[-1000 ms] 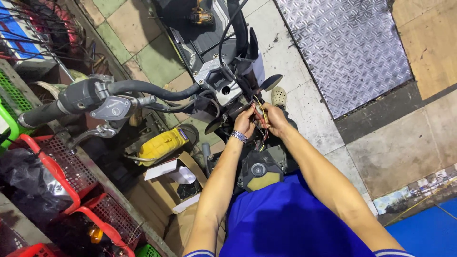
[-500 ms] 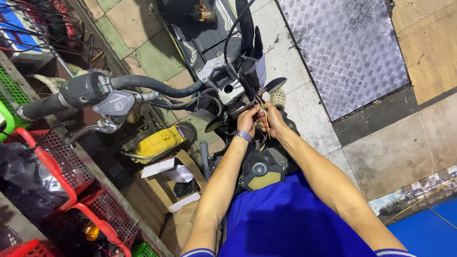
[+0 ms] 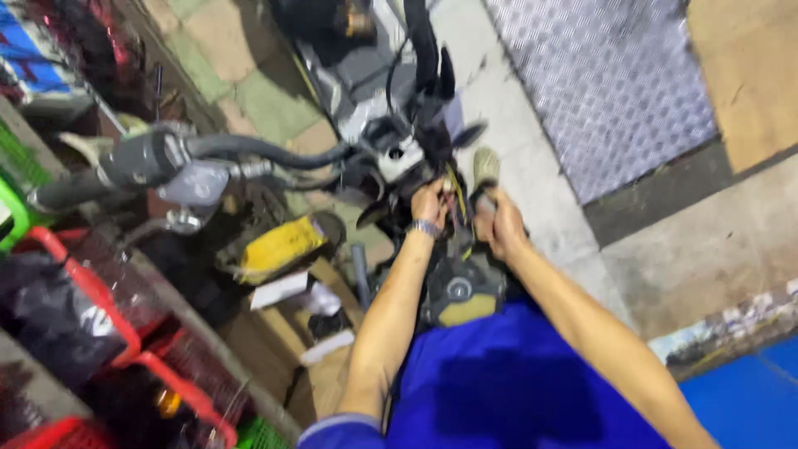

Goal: The person works on the exposed wiring harness located beneath the handlebars of a motorcycle. They use their hands to separate, align, and connect various colored wires within the central console area.

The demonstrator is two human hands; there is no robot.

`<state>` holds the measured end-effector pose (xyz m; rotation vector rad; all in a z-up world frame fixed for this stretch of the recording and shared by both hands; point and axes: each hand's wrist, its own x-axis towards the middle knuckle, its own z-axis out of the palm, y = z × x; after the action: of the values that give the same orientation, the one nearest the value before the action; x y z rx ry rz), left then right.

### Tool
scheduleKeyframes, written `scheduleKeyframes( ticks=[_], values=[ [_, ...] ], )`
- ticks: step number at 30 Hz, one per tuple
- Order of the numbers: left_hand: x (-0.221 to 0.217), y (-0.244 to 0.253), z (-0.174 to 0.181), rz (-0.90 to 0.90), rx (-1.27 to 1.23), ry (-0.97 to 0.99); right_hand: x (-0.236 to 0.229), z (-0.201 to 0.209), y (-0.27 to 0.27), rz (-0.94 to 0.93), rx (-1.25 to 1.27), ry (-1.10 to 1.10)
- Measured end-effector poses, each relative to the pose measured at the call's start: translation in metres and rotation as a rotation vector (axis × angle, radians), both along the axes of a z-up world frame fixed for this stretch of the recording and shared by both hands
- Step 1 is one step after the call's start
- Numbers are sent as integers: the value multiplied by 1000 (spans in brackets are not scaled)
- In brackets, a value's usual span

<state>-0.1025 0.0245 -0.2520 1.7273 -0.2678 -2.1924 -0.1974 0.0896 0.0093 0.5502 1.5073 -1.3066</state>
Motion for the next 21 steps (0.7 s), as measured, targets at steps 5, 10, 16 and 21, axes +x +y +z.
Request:
scheduleKeyframes(
  ticks=[5, 10, 16, 21],
  values=[
    [0, -23, 100, -186, -27, 114, -3, -51, 9, 262, 52, 147],
    [15, -29, 113, -268, -2, 232, 14, -67, 20, 354, 125, 201],
    [30, -27, 104, -387, -143, 152, 26, -65, 12, 406, -1, 177],
    [27, -18, 92, -347, -188, 47, 27, -59, 10, 616, -22, 338]
  ],
)
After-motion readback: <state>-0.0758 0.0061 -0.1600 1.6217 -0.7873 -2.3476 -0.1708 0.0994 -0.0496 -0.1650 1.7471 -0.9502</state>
